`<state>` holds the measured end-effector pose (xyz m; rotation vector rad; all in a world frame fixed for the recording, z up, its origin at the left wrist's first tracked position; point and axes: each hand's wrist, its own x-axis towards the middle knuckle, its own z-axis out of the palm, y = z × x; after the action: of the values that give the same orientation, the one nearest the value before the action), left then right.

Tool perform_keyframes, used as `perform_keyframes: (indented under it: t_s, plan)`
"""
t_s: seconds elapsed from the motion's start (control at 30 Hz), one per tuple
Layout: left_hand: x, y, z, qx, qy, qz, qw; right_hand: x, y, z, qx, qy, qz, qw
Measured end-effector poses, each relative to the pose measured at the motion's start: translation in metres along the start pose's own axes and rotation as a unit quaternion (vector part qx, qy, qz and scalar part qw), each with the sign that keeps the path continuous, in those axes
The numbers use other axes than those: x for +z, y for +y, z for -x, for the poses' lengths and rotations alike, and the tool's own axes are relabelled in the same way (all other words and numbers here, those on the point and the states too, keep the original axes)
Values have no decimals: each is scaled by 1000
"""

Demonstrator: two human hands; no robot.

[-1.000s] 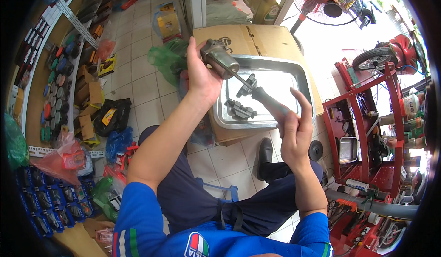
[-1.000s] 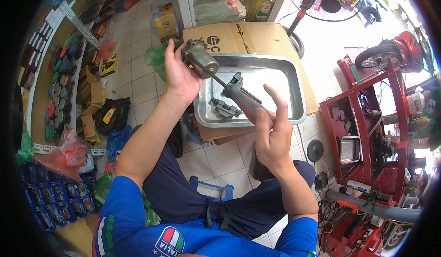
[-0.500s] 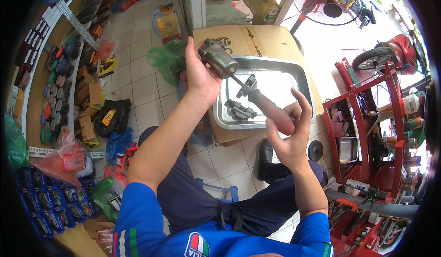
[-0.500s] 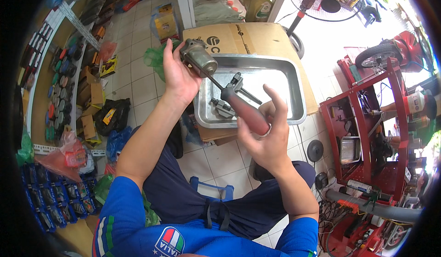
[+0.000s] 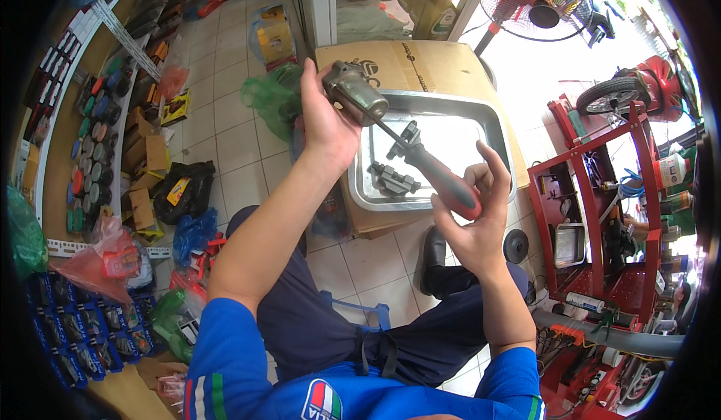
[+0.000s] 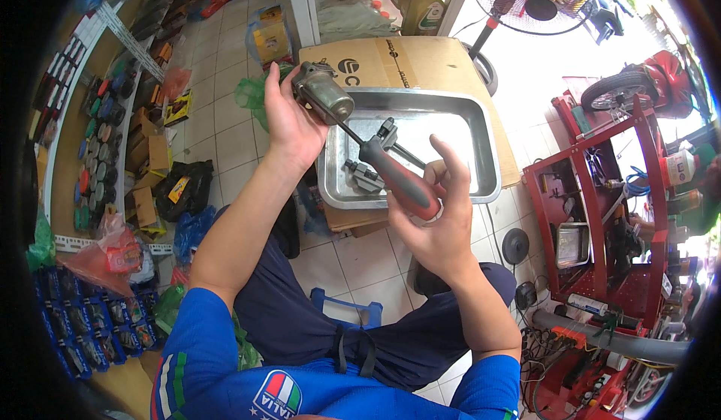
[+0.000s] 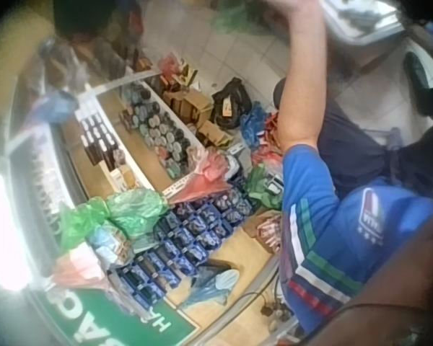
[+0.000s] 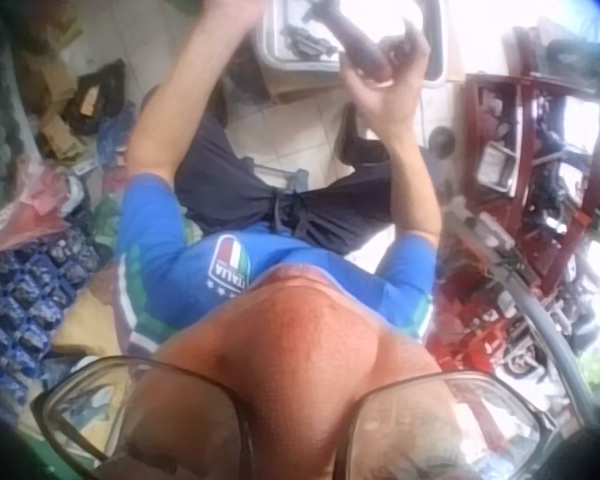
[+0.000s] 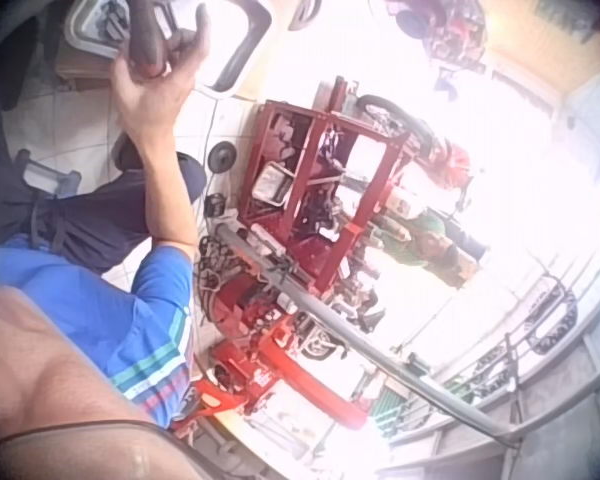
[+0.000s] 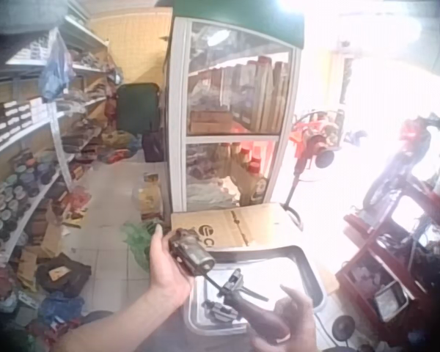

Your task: The person is cleaning a metal motorcycle component by scraping residue with a screwdriver, wiping it with a cloth, and turning it over while holding it over a metal tray.

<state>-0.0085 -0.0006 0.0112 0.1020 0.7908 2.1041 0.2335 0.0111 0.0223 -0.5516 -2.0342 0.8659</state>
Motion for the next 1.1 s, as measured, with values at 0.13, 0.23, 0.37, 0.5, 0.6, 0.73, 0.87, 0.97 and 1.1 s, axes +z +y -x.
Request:
perform_keyframes:
  t_s: [0.13, 0.23, 0.37, 0.5, 0.6, 0.73, 0.87, 0.97, 1.1]
  plan:
    - [2, -2, 4, -11, 5, 1, 1000, -3, -9, 2, 77, -63, -50, 994]
    - [7, -2, 7, -18, 10, 5, 1000, -15, -4, 5, 138, -91, -70, 984]
    - [5, -3, 4, -10, 7, 11, 1000, -10, -6, 3, 174, -43, -20, 984]
    - [6, 4, 8, -7, 3, 15, 1000, -1, 1, 1, 20, -15, 7, 1000]
    - [7, 2, 8, -8, 3, 17, 1000, -2, 6, 3, 12, -63, -53, 997]
    - [9, 0, 9, -10, 15, 17, 1000, -3, -3, 6, 129, -74, -66, 987]
    - [0, -1, 1, 16, -4, 2, 1000, -5, -8, 4, 183, -49, -45, 981]
    - [-1, 1, 1, 18, -3, 6, 1000, 7, 2, -1, -14, 19, 35, 999]
    - [2, 0, 4, 6, 4, 13, 1000, -2, 1, -1, 50, -39, -64, 996]
